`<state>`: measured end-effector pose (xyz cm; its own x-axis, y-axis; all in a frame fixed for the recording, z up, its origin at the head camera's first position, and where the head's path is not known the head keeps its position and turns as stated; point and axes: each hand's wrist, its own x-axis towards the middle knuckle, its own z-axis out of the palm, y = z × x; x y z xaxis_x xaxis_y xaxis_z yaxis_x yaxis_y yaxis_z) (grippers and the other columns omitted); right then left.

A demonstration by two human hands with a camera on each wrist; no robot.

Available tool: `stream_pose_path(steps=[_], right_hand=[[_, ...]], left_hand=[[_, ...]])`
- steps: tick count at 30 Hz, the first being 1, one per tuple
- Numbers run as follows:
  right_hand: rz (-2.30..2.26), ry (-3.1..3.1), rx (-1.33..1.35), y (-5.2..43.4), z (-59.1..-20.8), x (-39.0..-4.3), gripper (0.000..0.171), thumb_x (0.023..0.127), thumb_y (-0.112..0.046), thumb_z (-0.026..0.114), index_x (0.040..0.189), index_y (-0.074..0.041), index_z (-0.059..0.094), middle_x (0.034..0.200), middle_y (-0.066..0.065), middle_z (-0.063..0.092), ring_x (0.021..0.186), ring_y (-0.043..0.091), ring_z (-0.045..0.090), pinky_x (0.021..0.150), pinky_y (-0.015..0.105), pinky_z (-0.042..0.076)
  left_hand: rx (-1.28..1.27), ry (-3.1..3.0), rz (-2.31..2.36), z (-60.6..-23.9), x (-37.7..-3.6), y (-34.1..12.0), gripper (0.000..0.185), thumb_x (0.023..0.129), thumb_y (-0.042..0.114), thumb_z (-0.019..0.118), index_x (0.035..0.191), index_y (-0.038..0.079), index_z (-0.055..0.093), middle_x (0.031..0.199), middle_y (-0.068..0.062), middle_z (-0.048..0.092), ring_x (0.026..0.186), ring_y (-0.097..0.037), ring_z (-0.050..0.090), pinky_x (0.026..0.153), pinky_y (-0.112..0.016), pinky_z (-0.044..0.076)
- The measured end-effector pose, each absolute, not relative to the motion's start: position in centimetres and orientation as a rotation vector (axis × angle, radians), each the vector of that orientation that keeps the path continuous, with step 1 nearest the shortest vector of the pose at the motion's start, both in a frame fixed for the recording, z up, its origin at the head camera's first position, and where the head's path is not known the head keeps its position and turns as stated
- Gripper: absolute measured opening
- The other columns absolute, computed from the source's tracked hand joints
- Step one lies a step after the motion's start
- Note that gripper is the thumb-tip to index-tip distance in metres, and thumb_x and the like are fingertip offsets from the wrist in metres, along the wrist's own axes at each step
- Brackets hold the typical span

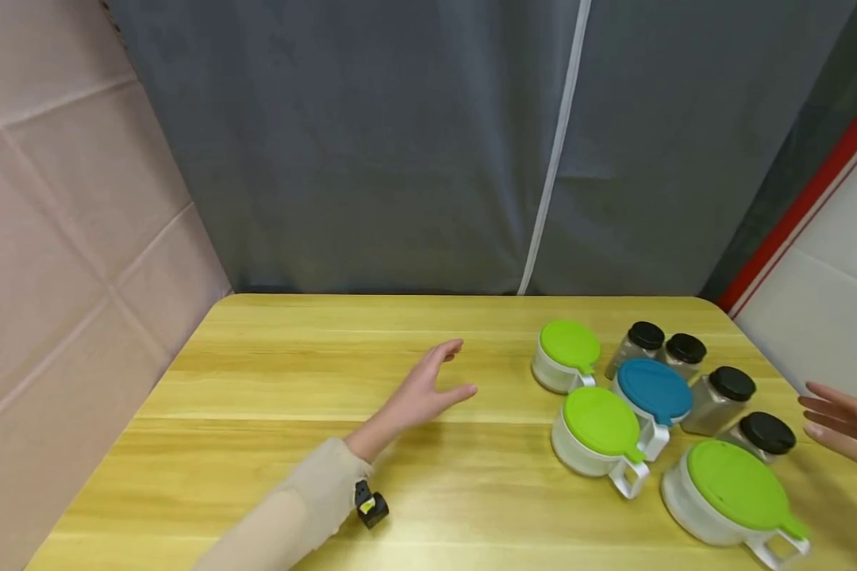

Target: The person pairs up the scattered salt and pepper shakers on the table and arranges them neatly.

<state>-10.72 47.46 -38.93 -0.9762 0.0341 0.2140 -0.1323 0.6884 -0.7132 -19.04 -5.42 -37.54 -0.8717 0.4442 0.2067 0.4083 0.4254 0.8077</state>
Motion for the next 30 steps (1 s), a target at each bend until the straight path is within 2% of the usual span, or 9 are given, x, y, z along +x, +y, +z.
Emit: stream_pose_path(steps=[2, 3, 9, 11, 14, 18, 23, 30], right_hand=[[1.209, -2.674, 0.115, 48.3, -39.6, -11.0, 0.067, 0.089, -0.001, 0.05, 0.141, -0.024, 0.016, 0.109, -0.033, 0.033, 0.089, -0.023, 0.034, 0.069, 0.003, 0.033], [1.235, -2.664, 0.133, 48.8, -40.2, -11.2, 0.068, 0.088, 0.001, 0.051, 0.141, -0.023, 0.017, 0.107, -0.034, 0.034, 0.088, -0.023, 0.035, 0.065, 0.003, 0.035], [1.212, -2.792, 0.22, 51.8, -43.2, -11.9, 0.066, 0.09, -0.004, 0.049, 0.143, -0.017, 0.011, 0.119, -0.031, 0.028, 0.096, -0.022, 0.035, 0.066, 0.008, 0.038], [1.245, -2.827, 0.275, 51.8, -43.3, -11.8, 0.065, 0.091, -0.003, 0.047, 0.143, -0.016, 0.011, 0.118, -0.032, 0.029, 0.096, -0.022, 0.034, 0.065, 0.009, 0.038], [1.435, -2.822, 0.305, 50.7, -42.3, -11.3, 0.062, 0.091, 0.001, 0.044, 0.14, -0.026, 0.019, 0.114, -0.035, 0.033, 0.094, -0.019, 0.038, 0.063, 0.012, 0.041], [1.57, -2.787, 0.225, 48.9, -41.2, -10.7, 0.061, 0.089, 0.004, 0.046, 0.127, -0.042, 0.033, 0.108, -0.038, 0.037, 0.09, -0.018, 0.04, 0.062, 0.012, 0.042], [1.528, -2.873, 0.087, 47.8, -41.0, -10.5, 0.055, 0.09, -0.005, 0.049, 0.125, -0.044, 0.032, 0.101, -0.041, 0.033, 0.086, -0.022, 0.036, 0.062, 0.013, 0.041], [1.751, -2.848, 0.096, 47.7, -41.2, -10.7, 0.05, 0.092, -0.004, 0.045, 0.12, -0.044, 0.035, 0.103, -0.038, 0.036, 0.088, -0.015, 0.044, 0.065, 0.018, 0.045]], left_hand=[[0.788, 2.609, 1.461, -37.8, -19.4, -5.0, 0.068, 0.082, 0.034, 0.062, 0.137, 0.012, 0.028, 0.134, -0.005, 0.035, 0.12, -0.016, 0.033, 0.095, -0.037, 0.031], [0.792, 2.602, 1.461, -38.0, -19.5, -4.9, 0.069, 0.082, 0.035, 0.062, 0.137, 0.012, 0.028, 0.134, -0.006, 0.035, 0.12, -0.017, 0.033, 0.095, -0.037, 0.031], [0.805, 2.564, 1.467, -38.7, -20.3, -3.4, 0.07, 0.082, 0.036, 0.061, 0.137, 0.009, 0.027, 0.134, -0.007, 0.035, 0.12, -0.019, 0.034, 0.095, -0.037, 0.031], [0.809, 2.565, 1.466, -39.0, -20.6, -2.9, 0.07, 0.082, 0.036, 0.062, 0.137, 0.01, 0.027, 0.133, -0.008, 0.036, 0.119, -0.019, 0.035, 0.095, -0.037, 0.032], [0.813, 2.569, 1.46, -39.3, -21.1, -2.3, 0.071, 0.081, 0.035, 0.063, 0.137, 0.009, 0.027, 0.132, -0.009, 0.037, 0.118, -0.021, 0.036, 0.094, -0.036, 0.032], [0.787, 2.566, 1.449, -39.8, -21.8, -1.6, 0.073, 0.08, 0.036, 0.063, 0.137, 0.009, 0.027, 0.132, -0.008, 0.037, 0.118, -0.021, 0.037, 0.094, -0.036, 0.033], [0.73, 2.533, 1.444, -40.5, -22.6, -0.4, 0.076, 0.079, 0.038, 0.065, 0.138, 0.009, 0.026, 0.133, -0.007, 0.036, 0.118, -0.021, 0.037, 0.095, -0.035, 0.031], [0.699, 2.507, 1.411, -40.8, -23.2, 1.6, 0.079, 0.077, 0.036, 0.067, 0.139, 0.01, 0.025, 0.133, -0.008, 0.036, 0.117, -0.022, 0.038, 0.095, -0.03, 0.031]])
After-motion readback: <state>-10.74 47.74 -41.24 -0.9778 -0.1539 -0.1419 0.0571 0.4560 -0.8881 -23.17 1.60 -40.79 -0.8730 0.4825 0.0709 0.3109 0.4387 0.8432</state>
